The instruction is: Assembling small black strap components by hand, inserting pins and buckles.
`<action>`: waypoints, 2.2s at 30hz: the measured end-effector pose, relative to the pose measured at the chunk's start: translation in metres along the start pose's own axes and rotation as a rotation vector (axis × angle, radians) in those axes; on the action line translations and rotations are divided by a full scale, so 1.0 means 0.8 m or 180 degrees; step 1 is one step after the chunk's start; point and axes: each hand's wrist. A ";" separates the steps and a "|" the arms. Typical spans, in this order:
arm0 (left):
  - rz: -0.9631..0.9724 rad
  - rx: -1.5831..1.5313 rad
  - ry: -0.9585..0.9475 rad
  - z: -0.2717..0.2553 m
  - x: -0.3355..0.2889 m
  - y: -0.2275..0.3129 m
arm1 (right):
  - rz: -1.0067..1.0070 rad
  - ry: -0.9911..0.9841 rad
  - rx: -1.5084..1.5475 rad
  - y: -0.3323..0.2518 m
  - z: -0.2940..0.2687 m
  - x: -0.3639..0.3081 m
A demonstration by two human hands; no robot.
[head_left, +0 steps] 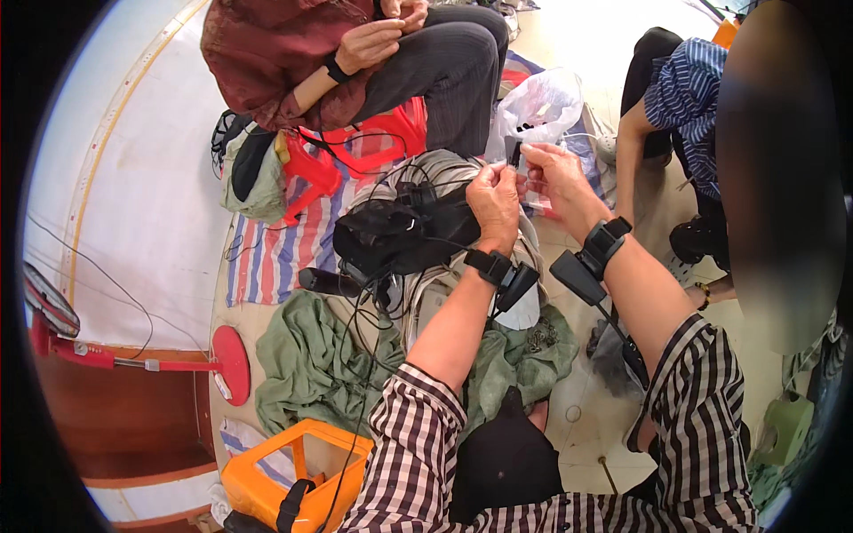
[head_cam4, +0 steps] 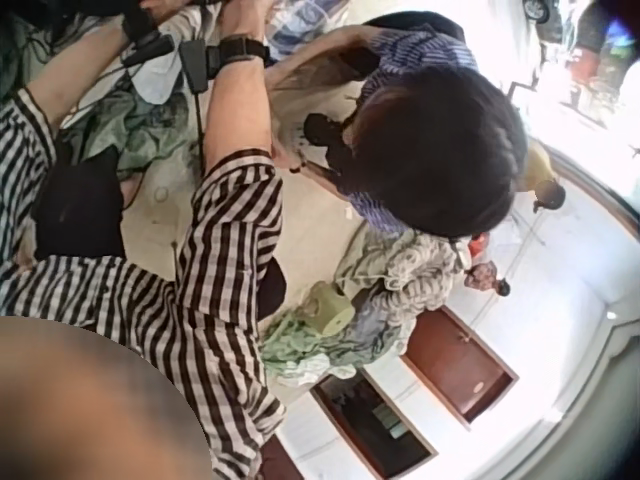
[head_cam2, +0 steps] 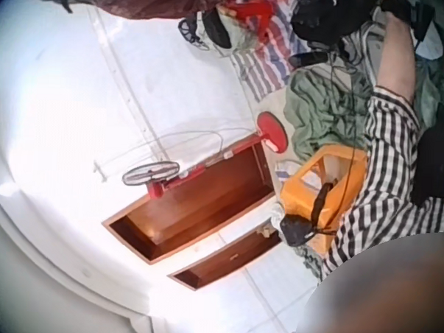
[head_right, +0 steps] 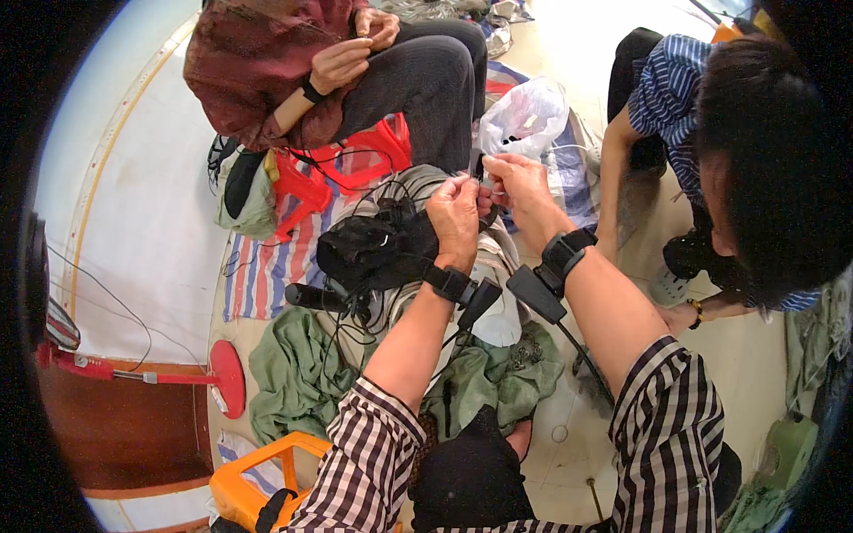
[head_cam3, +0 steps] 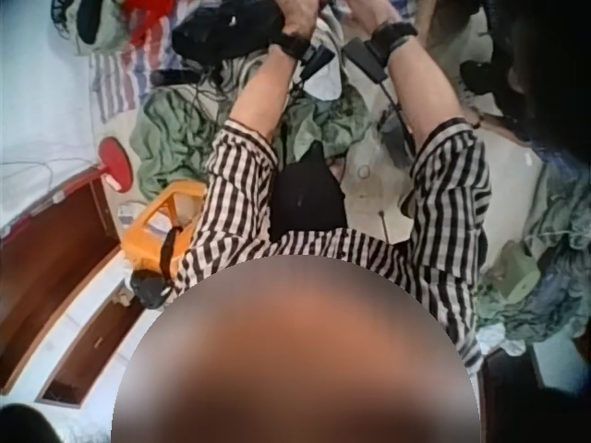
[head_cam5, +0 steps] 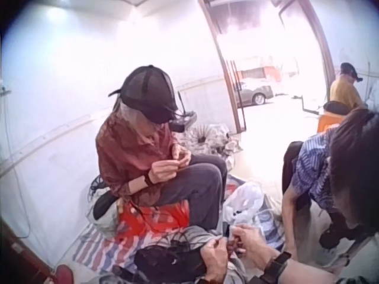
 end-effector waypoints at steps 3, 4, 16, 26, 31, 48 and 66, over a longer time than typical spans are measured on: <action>0.0130 0.0014 0.0017 0.011 0.013 -0.007 | -0.0017 -0.0019 0.0127 -0.001 -0.003 0.024; 0.0219 0.0064 0.0069 0.013 0.015 -0.007 | 0.0001 -0.0001 0.0122 0.002 -0.004 0.025; 0.0652 0.0380 0.0383 0.010 -0.006 -0.011 | 0.0846 -0.0343 0.0756 0.011 -0.018 0.007; 0.0752 0.0643 0.0232 0.003 -0.005 -0.020 | 0.1346 -0.0627 0.0457 0.008 -0.031 0.011; 0.0992 0.1012 0.0409 -0.002 -0.009 -0.015 | 0.1290 -0.0367 0.0478 0.010 -0.022 0.006; 0.2000 0.1807 0.0677 0.000 -0.010 -0.023 | 0.1555 -0.0647 0.0982 0.016 -0.034 0.020; 0.1203 0.0616 0.0672 -0.007 -0.056 0.024 | -0.0280 -0.1056 0.0572 0.018 -0.006 -0.059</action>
Point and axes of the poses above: each hand's wrist, its own x-axis towards the middle knuckle, its own z-axis out of the palm, y = z × x, and after that the axes turned 10 degrees about x, right-handed
